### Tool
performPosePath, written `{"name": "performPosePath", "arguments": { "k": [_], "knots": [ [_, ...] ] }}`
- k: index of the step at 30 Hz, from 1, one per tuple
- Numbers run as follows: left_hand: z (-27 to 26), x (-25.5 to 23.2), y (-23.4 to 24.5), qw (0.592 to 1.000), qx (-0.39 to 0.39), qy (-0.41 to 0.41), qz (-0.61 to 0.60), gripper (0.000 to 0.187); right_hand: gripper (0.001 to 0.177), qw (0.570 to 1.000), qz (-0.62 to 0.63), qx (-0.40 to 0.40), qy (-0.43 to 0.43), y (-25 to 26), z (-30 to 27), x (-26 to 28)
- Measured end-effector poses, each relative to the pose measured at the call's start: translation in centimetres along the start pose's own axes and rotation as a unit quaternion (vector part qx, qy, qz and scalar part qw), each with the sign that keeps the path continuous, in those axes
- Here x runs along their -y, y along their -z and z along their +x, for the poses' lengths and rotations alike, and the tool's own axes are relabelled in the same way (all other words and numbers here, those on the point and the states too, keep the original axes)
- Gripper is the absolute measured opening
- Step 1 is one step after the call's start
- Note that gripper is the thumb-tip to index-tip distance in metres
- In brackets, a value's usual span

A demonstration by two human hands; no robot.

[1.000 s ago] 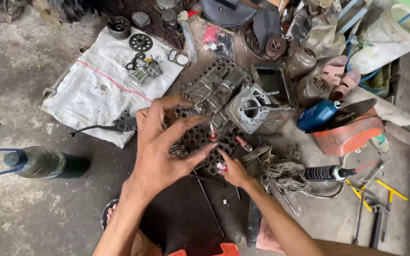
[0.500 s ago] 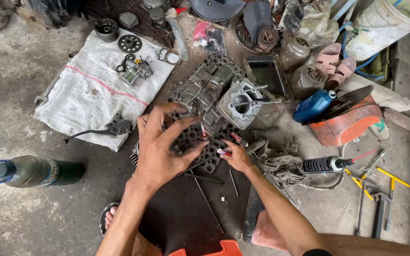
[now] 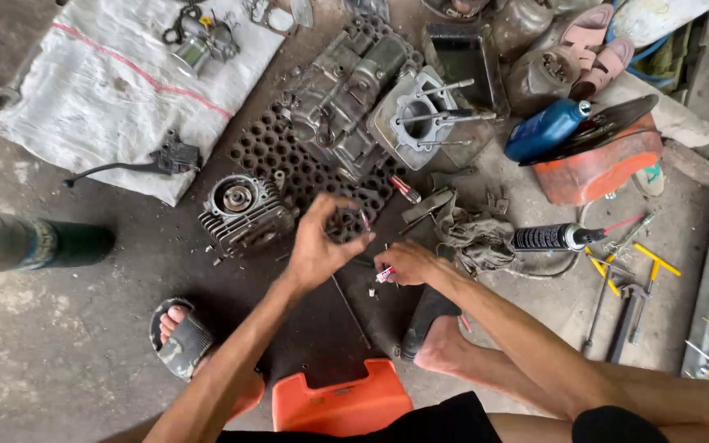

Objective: The person assembles a small engine cylinder head, inserting a valve and tightening it with a wrench. They then apply red sealant to the valve stem and insert it into the cylinder head.

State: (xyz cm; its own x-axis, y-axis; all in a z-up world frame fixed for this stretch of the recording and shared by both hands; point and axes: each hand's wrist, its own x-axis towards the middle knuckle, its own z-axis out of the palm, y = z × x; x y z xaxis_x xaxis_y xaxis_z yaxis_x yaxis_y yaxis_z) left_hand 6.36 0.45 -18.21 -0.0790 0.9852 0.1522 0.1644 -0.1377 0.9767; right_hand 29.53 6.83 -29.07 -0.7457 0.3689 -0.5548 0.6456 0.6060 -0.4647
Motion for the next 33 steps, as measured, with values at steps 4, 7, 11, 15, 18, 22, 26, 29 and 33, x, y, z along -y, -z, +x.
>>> {"name": "performPosePath", "arguments": {
  "k": [4,7,11,15,18,22,26,29,33],
  "knots": [
    [-6.7,7.3,-4.9,0.966,0.006,0.221,-0.132,0.048,0.021,0.997,-0.067,-0.02,0.009,-1.8,0.4,1.1],
    [-11.5,13.8,-8.5,0.934,-0.052,0.308,-0.176,0.047,0.022,0.998,-0.061,0.003,0.008,-3.2,1.3,-0.2],
    [-13.8,14.3,-9.6,0.891,-0.06,0.398,-0.211,0.047,0.019,0.997,-0.064,0.031,-0.009,-4.2,1.8,-0.6],
    [-15.0,14.7,-10.8,0.887,-0.053,0.423,-0.178,0.048,0.018,0.996,-0.073,0.056,-0.016,-4.3,1.6,-0.7],
    [-15.2,14.3,-11.2,0.89,-0.029,0.429,-0.153,0.049,0.016,0.995,-0.075,0.064,-0.014,-5.0,1.6,-1.0],
    [-15.1,13.8,-11.4,0.894,-0.016,0.428,-0.129,0.049,0.013,0.996,-0.063,0.069,0.0,-3.7,1.2,0.1],
    [-15.4,16.5,-13.0,0.874,-0.059,0.44,-0.196,0.05,0.013,0.997,-0.032,0.072,0.002,-3.2,0.5,0.8],
    [-14.5,14.2,-12.4,0.846,-0.084,0.463,-0.251,0.053,0.014,0.997,0.01,0.068,-0.014,-3.3,0.1,0.7],
    [-13.7,12.8,-12.0,0.834,-0.092,0.466,-0.282,0.056,0.016,0.997,0.049,0.062,-0.016,-3.3,-0.6,1.0]
  ]
}}
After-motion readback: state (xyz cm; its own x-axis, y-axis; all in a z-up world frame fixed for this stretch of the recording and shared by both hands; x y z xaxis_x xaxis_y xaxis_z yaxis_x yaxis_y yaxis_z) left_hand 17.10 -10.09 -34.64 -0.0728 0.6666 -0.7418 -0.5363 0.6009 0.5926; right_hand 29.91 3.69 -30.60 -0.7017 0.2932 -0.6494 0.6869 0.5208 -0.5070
